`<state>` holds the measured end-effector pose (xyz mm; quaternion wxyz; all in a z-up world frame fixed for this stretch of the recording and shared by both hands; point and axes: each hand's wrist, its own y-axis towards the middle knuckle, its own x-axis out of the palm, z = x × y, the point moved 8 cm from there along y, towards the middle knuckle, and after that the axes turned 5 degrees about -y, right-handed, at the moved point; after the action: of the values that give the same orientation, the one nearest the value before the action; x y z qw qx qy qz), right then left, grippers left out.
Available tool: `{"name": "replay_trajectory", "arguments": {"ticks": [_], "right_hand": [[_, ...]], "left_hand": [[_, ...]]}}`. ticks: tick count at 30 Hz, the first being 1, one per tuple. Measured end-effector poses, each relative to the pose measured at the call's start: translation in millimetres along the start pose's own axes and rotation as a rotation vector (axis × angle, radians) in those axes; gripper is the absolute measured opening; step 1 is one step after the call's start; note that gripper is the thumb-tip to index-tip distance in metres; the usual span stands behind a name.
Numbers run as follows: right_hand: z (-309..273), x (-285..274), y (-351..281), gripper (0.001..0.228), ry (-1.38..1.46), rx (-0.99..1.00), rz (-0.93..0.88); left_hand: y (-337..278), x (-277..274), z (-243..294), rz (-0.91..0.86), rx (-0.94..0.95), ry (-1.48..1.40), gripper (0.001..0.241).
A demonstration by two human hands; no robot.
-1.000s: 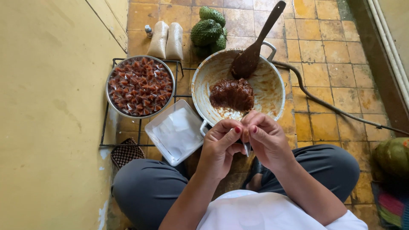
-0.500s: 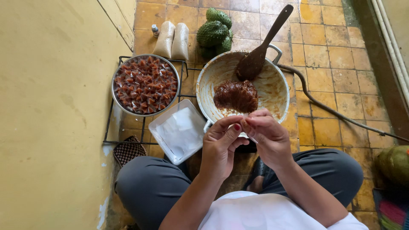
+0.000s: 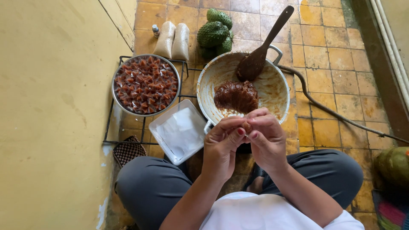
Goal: The person scoops portions of brown paste from a large pot using a spoon, places them onto squares of paper, and wraps them by hand into individual packages.
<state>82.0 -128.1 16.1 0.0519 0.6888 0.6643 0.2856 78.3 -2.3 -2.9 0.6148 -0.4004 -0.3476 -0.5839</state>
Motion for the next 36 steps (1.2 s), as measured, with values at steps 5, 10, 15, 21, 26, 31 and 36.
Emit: {"name": "replay_trajectory", "arguments": {"ticks": [5, 10, 15, 21, 26, 31, 36], "right_hand": [[-12.4, 15.1, 5.7, 0.023, 0.049, 0.019, 0.014], [-11.9, 15.5, 0.5, 0.024, 0.086, 0.009, 0.059], [-16.2, 22.3, -2.1, 0.020, 0.113, 0.011, 0.103], [-12.2, 20.2, -3.3, 0.023, 0.153, 0.057, 0.098], [-9.6, 18.1, -6.1, 0.026, 0.188, 0.097, 0.095], [-12.0, 17.8, -0.2, 0.029, 0.230, 0.132, 0.085], [11.2, 5.6, 0.1, 0.022, 0.315, 0.327, 0.070]], "left_hand": [[-2.0, 3.4, -2.3, -0.091, 0.040, -0.006, 0.021], [-4.1, 8.1, -3.2, -0.121, 0.066, -0.020, 0.022], [-10.0, 24.0, 13.7, -0.124, 0.242, 0.123, 0.019], [-12.0, 29.6, 12.9, -0.117, 0.298, 0.152, 0.018], [-11.0, 29.0, 11.6, -0.112, 0.298, 0.168, 0.016], [-5.1, 22.5, 10.4, -0.121, 0.243, 0.114, 0.019], [-2.8, 7.1, 3.9, -0.049, 0.190, 0.018, 0.032]]}}
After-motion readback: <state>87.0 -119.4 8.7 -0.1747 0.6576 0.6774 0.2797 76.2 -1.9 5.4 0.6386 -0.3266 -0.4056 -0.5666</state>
